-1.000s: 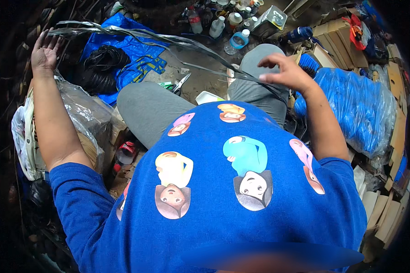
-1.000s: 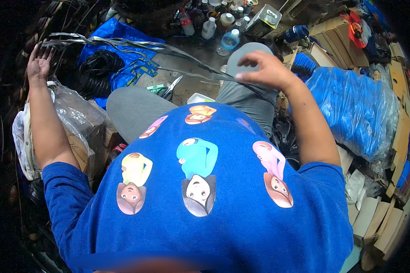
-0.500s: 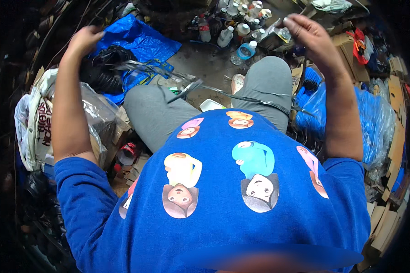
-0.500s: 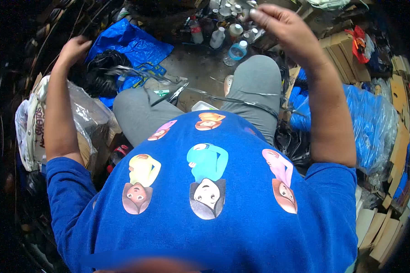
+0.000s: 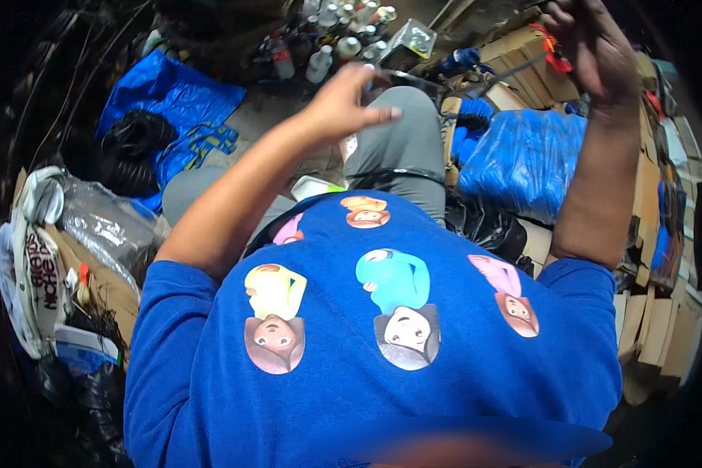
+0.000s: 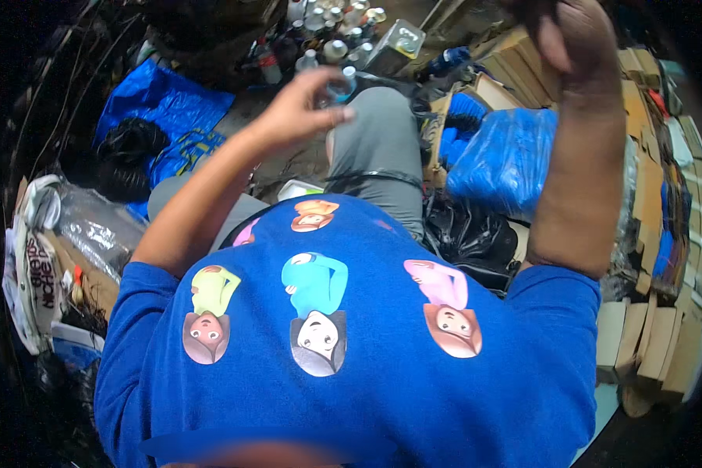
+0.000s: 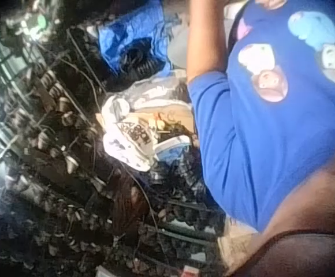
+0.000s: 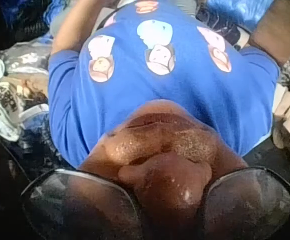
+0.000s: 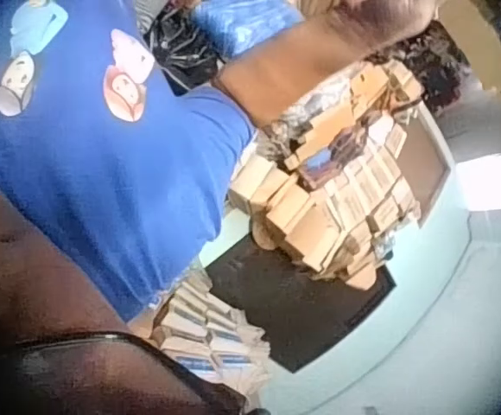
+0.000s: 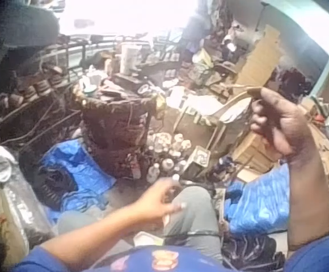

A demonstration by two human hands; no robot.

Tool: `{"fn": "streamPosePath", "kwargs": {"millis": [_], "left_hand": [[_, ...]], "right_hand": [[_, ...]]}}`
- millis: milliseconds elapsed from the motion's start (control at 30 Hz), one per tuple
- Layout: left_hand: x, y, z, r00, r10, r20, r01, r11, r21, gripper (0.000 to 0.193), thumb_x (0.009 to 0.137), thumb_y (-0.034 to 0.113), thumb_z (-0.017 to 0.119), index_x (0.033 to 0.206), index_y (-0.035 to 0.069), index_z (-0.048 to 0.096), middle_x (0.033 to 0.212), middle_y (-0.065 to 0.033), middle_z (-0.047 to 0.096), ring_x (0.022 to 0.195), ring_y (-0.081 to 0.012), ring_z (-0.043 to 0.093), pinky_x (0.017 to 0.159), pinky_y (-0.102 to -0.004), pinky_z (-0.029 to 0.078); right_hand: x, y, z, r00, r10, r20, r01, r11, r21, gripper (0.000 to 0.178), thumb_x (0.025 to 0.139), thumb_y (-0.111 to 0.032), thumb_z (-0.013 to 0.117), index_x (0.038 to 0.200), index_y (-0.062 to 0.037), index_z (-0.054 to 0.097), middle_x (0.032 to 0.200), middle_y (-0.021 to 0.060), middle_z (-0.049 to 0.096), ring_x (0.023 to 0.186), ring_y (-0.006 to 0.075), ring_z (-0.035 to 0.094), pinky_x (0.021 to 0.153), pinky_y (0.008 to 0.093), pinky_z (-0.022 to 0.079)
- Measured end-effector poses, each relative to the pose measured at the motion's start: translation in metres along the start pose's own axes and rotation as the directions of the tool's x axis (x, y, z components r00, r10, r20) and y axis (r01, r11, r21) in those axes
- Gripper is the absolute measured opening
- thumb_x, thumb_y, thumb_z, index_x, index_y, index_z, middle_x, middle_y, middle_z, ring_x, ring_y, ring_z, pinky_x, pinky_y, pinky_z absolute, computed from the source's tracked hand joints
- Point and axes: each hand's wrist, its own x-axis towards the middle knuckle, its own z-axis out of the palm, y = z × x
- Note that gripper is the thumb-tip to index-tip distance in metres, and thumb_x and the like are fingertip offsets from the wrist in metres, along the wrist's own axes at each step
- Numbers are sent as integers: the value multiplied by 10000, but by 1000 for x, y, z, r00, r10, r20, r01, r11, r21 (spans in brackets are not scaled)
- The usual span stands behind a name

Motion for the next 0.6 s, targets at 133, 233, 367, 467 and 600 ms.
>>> {"fn": "streamPosePath", "kwargs": {"millis": [133, 233, 367, 467, 600], "left_hand": [[47, 93, -33, 961, 247, -121, -275, 878, -391, 473, 815, 306, 628, 1168, 37, 462, 1026, -105, 546, 852, -132, 549, 684, -230, 459], [64, 129, -41, 931, 349, 106, -125, 578, -807, 499, 847, 233, 590, 1252, 85, 339, 1077, -93, 531, 936, -130, 534, 743, -266, 450], [36, 93, -74, 960, 54, 275, 133, 776, -616, 319, 871, 297, 547, 1055, 37, 533, 878, -26, 565, 656, -43, 478, 559, -168, 381], [1, 58, -100, 977, -150, 153, 210, 815, -540, 191, 890, 258, 515, 887, 72, 553, 710, 41, 506, 564, -11, 385, 486, -167, 296], [-40, 18, -151, 943, -323, 78, 332, 918, -217, 166, 866, 240, 544, 781, 99, 530, 652, 57, 459, 558, -19, 402, 479, -180, 288]], "right_hand": [[-1, -4, 25, 990, 109, 90, -119, 986, 114, 279, 903, -209, 476, 1101, -23, 540, 779, 51, 597, 594, 120, 516, 570, 251, 433], [4, -8, 44, 969, 154, 192, -180, 976, 124, 271, 920, -199, 446, 1109, -25, 532, 740, 16, 570, 591, 107, 504, 578, 237, 432], [35, -11, 1, 910, 36, 414, -267, 815, 515, 224, 929, -191, 441, 1082, -53, 528, 657, -45, 460, 582, 49, 436, 567, 194, 383], [50, 1, -82, 947, 99, 305, -260, 796, 547, 183, 900, -206, 495, 936, -27, 496, 687, -19, 446, 579, 67, 393, 586, 213, 358], [53, 35, -182, 932, 304, -200, -125, 783, 609, 181, 949, -184, 358, 891, -42, 455, 549, -2, 188, 484, 116, 195, 531, 266, 246]]}}
